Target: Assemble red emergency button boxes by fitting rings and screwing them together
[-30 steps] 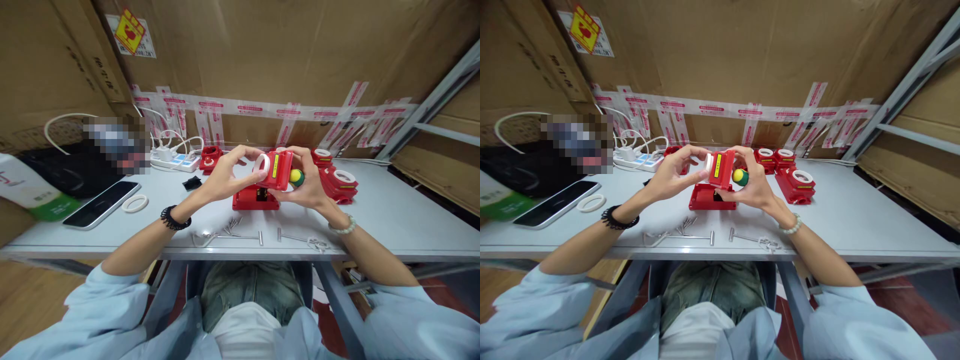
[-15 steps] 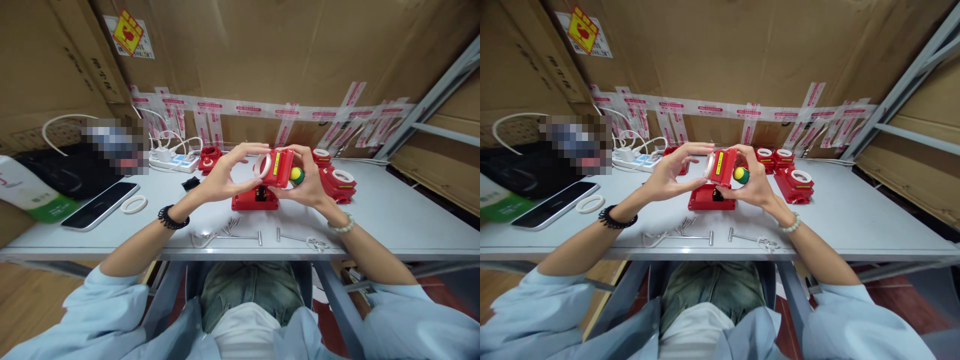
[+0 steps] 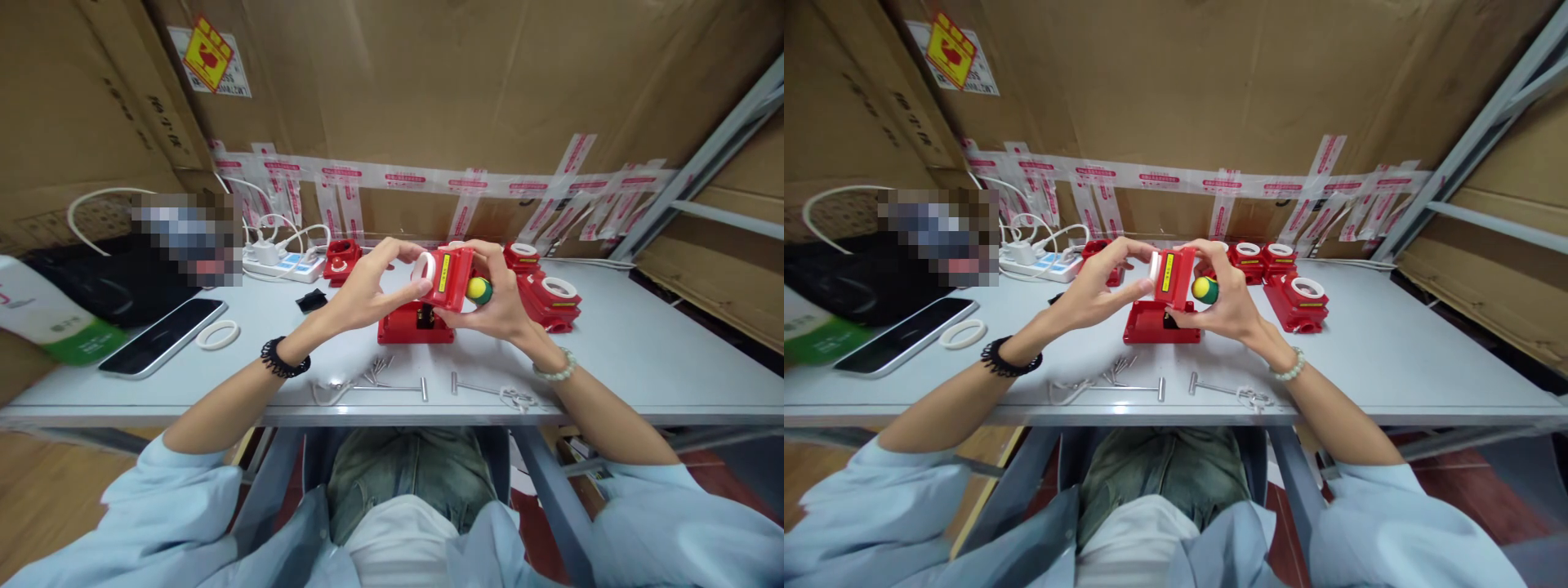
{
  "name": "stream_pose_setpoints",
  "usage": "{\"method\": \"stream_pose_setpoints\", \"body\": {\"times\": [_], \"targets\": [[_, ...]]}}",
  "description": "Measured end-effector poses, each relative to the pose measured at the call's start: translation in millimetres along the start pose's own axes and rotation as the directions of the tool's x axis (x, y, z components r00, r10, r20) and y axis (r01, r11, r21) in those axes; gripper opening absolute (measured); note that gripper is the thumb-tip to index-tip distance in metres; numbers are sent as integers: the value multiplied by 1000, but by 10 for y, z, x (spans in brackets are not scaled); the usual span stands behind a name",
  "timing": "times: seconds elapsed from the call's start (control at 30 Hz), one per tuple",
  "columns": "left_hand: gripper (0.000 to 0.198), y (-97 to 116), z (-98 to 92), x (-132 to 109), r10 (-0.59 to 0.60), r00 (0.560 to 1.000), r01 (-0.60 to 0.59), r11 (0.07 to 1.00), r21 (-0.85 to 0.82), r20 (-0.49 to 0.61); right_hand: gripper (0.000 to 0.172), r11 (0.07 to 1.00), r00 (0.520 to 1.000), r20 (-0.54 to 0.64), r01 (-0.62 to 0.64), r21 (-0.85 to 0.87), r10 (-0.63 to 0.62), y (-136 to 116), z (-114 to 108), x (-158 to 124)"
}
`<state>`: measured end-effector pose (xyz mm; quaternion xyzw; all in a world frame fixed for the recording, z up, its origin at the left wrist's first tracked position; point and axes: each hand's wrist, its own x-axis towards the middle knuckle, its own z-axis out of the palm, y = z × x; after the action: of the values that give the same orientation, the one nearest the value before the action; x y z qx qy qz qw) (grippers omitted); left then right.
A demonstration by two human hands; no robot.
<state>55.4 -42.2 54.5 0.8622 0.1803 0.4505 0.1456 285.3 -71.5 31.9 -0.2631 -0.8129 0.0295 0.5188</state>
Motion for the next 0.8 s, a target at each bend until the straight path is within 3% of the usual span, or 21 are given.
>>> {"method": "stream_pose_setpoints", "body": {"times": [0.07,0.17,0.23,0.33,0.57,0.7,0.8], "targets": [[39,12,-16,7,64,997,-65,998,19,42,83,1000,1000,2,8,-4,-8,8,-3,-3],[55,5,-40,11,143,985,-141,990,-29,96,81,1000,1000,-23,6,0,-6,6,-12,1],[63,-22,-34,7,96,993,-92,994,-59,67,81,1000,1000,-31,-1,3,1,-6,-14,6],[50,-57,-14,4,22,1000,-21,999,-48,14,81,1000,1000,-17,-3,2,3,-20,-11,7],[44,14,-54,24,310,948,-311,950,10,65,79,1000,999,-30,-22,3,22,-47,-40,31],[64,-5,-30,14,193,981,-191,980,-55,29,82,1000,999,-41,-22,-17,21,-66,-35,33],[54,-31,-30,12,110,994,-110,992,-66,2,86,998,1000,-23,-15,-57,14,-54,-25,15]]}}
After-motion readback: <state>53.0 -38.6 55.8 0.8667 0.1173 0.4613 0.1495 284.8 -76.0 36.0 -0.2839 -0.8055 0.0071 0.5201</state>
